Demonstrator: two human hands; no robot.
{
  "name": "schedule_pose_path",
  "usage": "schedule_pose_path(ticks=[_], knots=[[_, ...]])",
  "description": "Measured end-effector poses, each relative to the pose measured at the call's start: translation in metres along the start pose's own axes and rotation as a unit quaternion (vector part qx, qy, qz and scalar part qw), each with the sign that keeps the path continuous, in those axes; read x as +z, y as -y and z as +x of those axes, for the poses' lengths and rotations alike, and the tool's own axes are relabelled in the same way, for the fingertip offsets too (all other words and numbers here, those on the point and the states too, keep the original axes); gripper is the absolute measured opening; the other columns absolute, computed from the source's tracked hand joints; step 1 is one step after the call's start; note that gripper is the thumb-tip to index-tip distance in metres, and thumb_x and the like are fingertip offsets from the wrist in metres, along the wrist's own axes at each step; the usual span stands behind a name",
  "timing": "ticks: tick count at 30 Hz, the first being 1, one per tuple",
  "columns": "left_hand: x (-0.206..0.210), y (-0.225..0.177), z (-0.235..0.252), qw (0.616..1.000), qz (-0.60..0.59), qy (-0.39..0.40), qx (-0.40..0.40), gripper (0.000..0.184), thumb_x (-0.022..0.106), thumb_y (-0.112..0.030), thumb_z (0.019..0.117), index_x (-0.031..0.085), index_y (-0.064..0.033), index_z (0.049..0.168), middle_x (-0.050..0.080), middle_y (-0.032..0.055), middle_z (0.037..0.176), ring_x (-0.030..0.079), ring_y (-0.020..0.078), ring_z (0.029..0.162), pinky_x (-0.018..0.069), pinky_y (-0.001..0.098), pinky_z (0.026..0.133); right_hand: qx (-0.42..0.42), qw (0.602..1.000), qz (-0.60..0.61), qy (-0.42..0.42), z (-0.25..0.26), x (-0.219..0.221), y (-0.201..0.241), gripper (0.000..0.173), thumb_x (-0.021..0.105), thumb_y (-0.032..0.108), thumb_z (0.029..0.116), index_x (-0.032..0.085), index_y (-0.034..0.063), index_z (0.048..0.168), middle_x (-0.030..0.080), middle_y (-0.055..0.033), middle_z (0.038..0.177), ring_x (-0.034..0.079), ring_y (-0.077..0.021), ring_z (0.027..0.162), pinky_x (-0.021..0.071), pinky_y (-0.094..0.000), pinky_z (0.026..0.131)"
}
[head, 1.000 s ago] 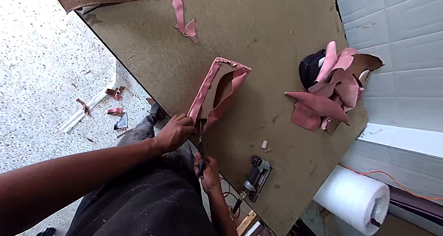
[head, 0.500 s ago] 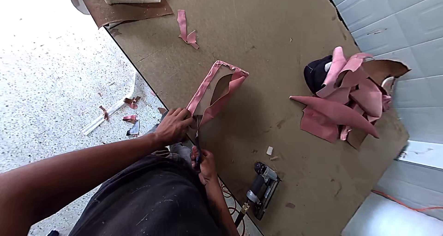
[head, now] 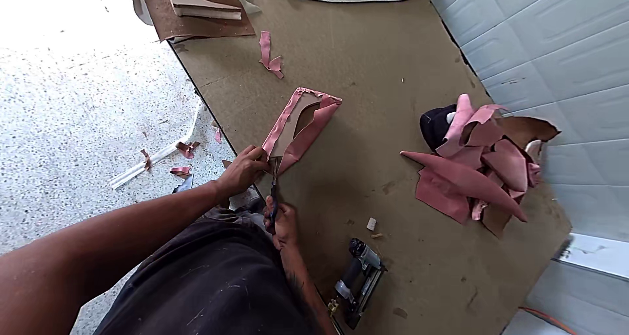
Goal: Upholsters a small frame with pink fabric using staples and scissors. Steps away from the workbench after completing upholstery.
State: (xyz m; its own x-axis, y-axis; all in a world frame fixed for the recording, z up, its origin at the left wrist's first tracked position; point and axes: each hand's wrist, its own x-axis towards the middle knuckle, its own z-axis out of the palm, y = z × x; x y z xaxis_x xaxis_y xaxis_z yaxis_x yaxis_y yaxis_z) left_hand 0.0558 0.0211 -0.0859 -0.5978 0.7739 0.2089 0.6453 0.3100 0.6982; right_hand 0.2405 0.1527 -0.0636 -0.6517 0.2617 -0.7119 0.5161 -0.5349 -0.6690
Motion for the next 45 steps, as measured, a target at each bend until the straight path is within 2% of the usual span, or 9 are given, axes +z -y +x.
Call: schedule_pose_path(ticks=[5,8,11,14,18,21,25,31,45], knots=[[0.001,0.007,0.005,0.996,0.087,0.005,0.005,0.017,0.059,-0.019,0.1007,0.075,-0.0251,0.102,0.063,-0.0009,0.113,0.057,0.0204,0.111,0.0481,0.0437,0.096,0.038,0.996,-0.033,0.070,-0.001,-0.020,0.008,0.040,0.067,0.037,0.1005,0.067,-0.0027,0.098,0.064,-0.0129,0.076,0.057,-0.0141,0.055,0.0476,-0.0252,0.046],[-0.005,0.015,0.009,0.990,0.143,-0.009,-0.013,0.017,0.060,-0.029,0.1007,0.074,-0.0263,0.110,0.064,0.0005,0.117,0.058,0.0225,0.113,0.0472,0.0480,0.097,0.033,0.988,-0.115,0.099,-0.027,-0.050,0.016,0.039,0.065,0.036,0.1011,0.069,-0.0020,0.112,0.071,-0.0155,0.101,0.068,-0.0219,0.078,0.0588,-0.0340,0.062],[-0.013,0.018,0.014,0.983,0.182,-0.002,-0.021,0.027,0.068,-0.036,0.0901,0.072,-0.0298,0.116,0.062,-0.0002,0.126,0.057,0.0229,0.119,0.0451,0.0499,0.099,-0.030,0.981,-0.190,-0.022,-0.055,-0.094,0.018,0.036,0.066,0.034,0.0999,0.071,0.0007,0.110,0.072,-0.0127,0.104,0.070,-0.0233,0.086,0.0612,-0.0404,0.074],[-0.018,0.023,0.019,0.980,0.199,-0.004,-0.018,0.023,0.070,-0.033,0.0901,0.074,-0.0301,0.112,0.062,0.0003,0.130,0.056,0.0249,0.121,0.0441,0.0511,0.100,-0.031,0.935,-0.301,-0.185,-0.060,-0.140,0.036,0.041,0.058,0.043,0.1035,0.075,0.0058,0.106,0.072,-0.0072,0.084,0.066,-0.0196,0.066,0.0566,-0.0380,0.058],[-0.022,0.046,0.024,0.983,0.179,-0.022,0.028,0.013,0.068,-0.024,0.0941,0.076,-0.0260,0.104,0.064,0.0020,0.121,0.058,0.0258,0.115,0.0474,0.0478,0.097,-0.083,0.939,-0.271,-0.196,-0.047,-0.179,0.064,0.040,0.048,0.020,0.1093,0.052,-0.0017,0.143,0.073,-0.0149,0.107,0.074,-0.0275,0.090,0.0650,-0.0456,0.074],[-0.032,0.065,0.032,0.986,0.151,-0.022,0.065,0.012,0.068,-0.020,0.0955,0.076,-0.0231,0.103,0.064,0.0026,0.117,0.058,0.0254,0.113,0.0486,0.0450,0.096,-0.206,0.859,-0.402,-0.240,-0.030,-0.124,0.107,0.030,0.058,0.027,0.1052,0.069,0.0053,0.124,0.075,-0.0062,0.097,0.073,-0.0198,0.082,0.0631,-0.0410,0.071],[-0.043,0.073,0.032,0.987,0.130,-0.010,0.090,0.016,0.065,-0.025,0.0980,0.076,-0.0249,0.109,0.062,0.0051,0.115,0.058,0.0266,0.110,0.0489,0.0450,0.093,-0.257,0.777,-0.567,-0.094,0.028,0.016,0.181,0.029,0.061,0.040,0.1022,0.075,0.0144,0.104,0.073,-0.0009,0.088,0.071,-0.0168,0.079,0.0620,-0.0464,0.075],[-0.055,0.079,0.035,0.989,0.128,0.025,0.064,0.019,0.061,-0.030,0.0994,0.073,-0.0189,0.090,0.062,0.0025,0.096,0.059,0.0237,0.098,0.0477,0.0451,0.083,-0.061,0.503,-0.861,0.056,0.142,0.137,0.207,0.039,0.065,0.049,0.0953,0.075,0.0116,0.099,0.073,-0.0161,0.103,0.070,-0.0389,0.099,0.0540,-0.0668,0.079],[-0.083,0.106,0.068,0.996,0.002,0.078,0.032,0.017,0.063,-0.017,0.0960,0.073,-0.0207,0.082,0.067,-0.0054,0.091,0.064,0.0138,0.090,0.0520,0.0371,0.077,0.060,0.477,-0.876,0.037,0.167,0.164,0.201,0.020,0.070,0.029,0.0921,0.074,0.0099,0.096,0.073,-0.0136,0.102,0.071,-0.0338,0.099,0.0573,-0.0582,0.080]])
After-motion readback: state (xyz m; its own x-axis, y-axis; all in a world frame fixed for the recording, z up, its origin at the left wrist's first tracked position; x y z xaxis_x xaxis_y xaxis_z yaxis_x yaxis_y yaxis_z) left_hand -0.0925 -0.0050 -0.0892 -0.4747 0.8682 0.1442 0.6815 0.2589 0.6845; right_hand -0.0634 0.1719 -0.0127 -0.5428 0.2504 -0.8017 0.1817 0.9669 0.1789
